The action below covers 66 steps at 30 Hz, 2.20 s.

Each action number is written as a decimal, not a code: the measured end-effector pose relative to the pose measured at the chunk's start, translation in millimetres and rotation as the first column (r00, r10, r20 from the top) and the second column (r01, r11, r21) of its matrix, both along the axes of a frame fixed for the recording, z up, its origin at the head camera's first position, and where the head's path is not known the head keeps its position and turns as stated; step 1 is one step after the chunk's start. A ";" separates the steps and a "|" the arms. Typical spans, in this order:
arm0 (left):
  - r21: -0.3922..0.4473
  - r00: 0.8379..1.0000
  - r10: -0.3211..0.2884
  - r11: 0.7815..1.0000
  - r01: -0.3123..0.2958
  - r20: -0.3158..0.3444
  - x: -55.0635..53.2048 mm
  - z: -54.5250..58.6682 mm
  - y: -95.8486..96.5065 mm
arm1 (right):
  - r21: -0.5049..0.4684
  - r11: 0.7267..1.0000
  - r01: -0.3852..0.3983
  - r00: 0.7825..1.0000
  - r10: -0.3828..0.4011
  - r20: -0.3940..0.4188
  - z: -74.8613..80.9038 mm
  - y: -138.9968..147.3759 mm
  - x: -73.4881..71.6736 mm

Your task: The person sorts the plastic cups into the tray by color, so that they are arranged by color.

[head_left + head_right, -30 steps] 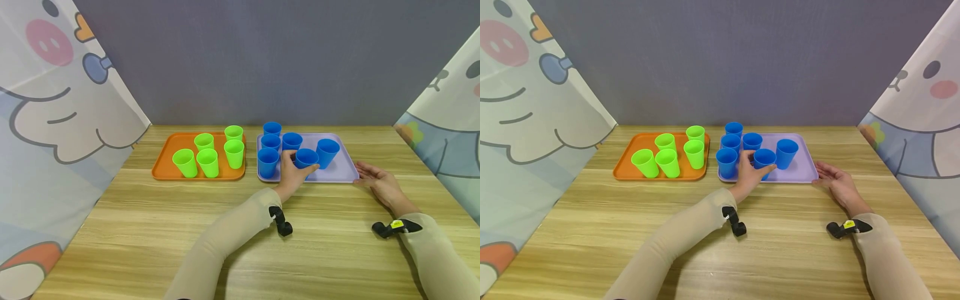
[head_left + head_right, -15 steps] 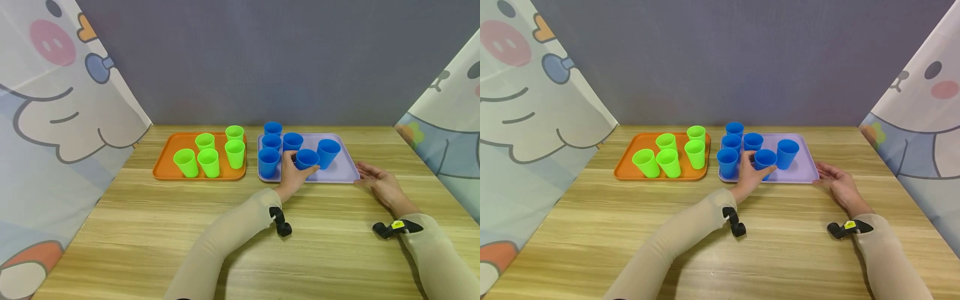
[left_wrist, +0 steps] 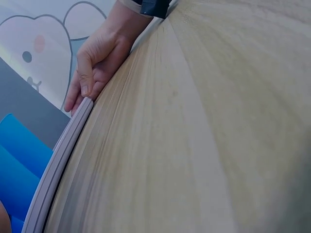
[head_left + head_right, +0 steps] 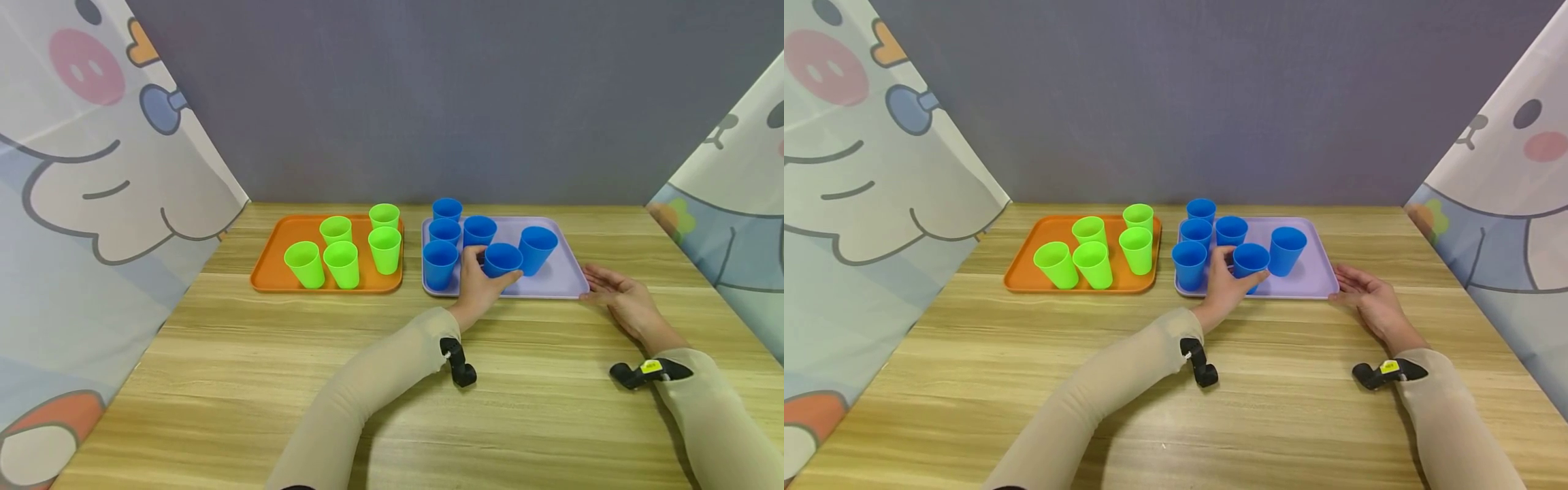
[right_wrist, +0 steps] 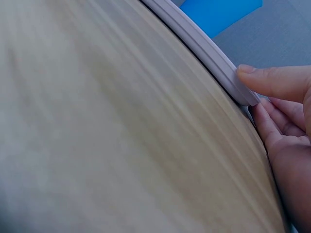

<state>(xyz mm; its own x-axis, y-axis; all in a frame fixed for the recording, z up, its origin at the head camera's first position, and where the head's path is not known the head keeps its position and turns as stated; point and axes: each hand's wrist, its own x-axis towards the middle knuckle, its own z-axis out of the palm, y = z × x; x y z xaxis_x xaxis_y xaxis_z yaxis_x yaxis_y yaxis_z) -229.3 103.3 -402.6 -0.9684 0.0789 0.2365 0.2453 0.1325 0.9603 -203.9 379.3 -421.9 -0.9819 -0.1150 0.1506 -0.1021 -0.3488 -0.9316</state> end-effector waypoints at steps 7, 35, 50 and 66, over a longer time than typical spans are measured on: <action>0.008 1.000 0.005 1.000 -0.005 0.018 1.0 1.6 -0.4 | -0.002 1.000 -0.002 1.000 0.002 0.006 1.1 0.7 -0.1; 0.026 0.988 -0.052 0.998 0.056 -0.144 -1.5 45.1 -10.2 | -0.044 0.999 -0.026 1.000 0.026 -0.007 -0.1 1.2 0.9; -0.099 0.940 -0.234 0.971 0.215 -0.249 6.0 63.6 -55.6 | -0.037 0.999 -0.034 0.999 0.033 -0.021 -1.3 1.8 1.0; -0.281 0.932 -0.235 0.947 0.156 -0.276 2.9 49.0 -128.0 | 0.026 1.000 -0.002 1.000 0.002 -0.021 -3.0 6.2 -0.5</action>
<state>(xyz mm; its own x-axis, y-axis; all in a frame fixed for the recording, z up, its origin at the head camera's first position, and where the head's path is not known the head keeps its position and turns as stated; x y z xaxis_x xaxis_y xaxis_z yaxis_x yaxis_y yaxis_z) -226.4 -24.6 -353.6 -0.8129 0.3544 0.4622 0.5635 0.2779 0.7780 -204.4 385.5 -424.9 -0.9783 -0.1210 0.1682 -0.1210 -0.3251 -0.9379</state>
